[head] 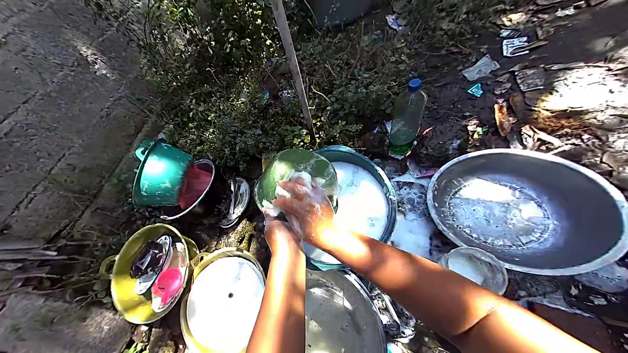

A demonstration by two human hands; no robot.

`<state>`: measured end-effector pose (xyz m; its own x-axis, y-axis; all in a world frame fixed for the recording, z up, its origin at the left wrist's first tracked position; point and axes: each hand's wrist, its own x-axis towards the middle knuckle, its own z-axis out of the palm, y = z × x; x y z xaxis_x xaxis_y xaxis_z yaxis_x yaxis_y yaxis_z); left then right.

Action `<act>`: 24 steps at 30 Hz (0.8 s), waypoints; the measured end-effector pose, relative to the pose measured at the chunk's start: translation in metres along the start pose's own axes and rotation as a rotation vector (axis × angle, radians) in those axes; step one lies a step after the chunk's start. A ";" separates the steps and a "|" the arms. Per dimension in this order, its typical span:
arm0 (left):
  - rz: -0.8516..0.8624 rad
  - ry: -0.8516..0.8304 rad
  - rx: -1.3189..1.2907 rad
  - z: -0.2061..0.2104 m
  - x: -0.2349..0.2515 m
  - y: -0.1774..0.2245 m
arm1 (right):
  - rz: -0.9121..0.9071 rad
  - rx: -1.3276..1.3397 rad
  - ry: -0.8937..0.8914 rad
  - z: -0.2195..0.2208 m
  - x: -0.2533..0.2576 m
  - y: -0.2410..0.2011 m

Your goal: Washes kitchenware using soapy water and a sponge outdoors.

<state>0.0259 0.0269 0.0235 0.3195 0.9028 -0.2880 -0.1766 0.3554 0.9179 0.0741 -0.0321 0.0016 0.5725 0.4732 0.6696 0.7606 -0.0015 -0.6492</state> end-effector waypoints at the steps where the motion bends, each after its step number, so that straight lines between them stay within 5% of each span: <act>1: -0.011 0.030 -0.066 0.003 0.007 0.001 | -0.090 -0.002 0.031 0.008 -0.013 0.006; 3: -0.076 0.015 -0.245 0.004 0.017 0.004 | -0.086 0.002 0.069 0.012 -0.031 0.021; 7: -0.156 -0.149 -0.365 -0.008 0.016 -0.006 | 0.204 0.102 0.206 -0.020 -0.006 0.056; 12: -0.138 -0.343 -0.202 -0.038 0.014 -0.017 | 0.502 0.351 -0.074 -0.100 0.056 0.075; 15: 0.018 -0.209 0.038 -0.042 0.017 -0.005 | 0.419 0.271 -0.283 -0.109 0.072 0.079; 17: 0.053 -0.193 0.169 -0.046 0.028 0.002 | 0.371 0.217 -0.206 -0.109 0.069 0.065; 20: -0.194 -0.315 0.197 -0.041 0.038 0.020 | 0.022 0.073 -0.072 -0.101 0.052 0.052; 24: -0.469 -0.314 0.112 -0.044 0.044 0.022 | -0.491 -0.049 -0.321 -0.091 0.032 0.046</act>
<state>-0.0051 0.0856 0.0193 0.6041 0.5329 -0.5924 0.1455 0.6572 0.7395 0.1553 -0.0976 0.0261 0.0339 0.6716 0.7402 0.9310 0.2480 -0.2676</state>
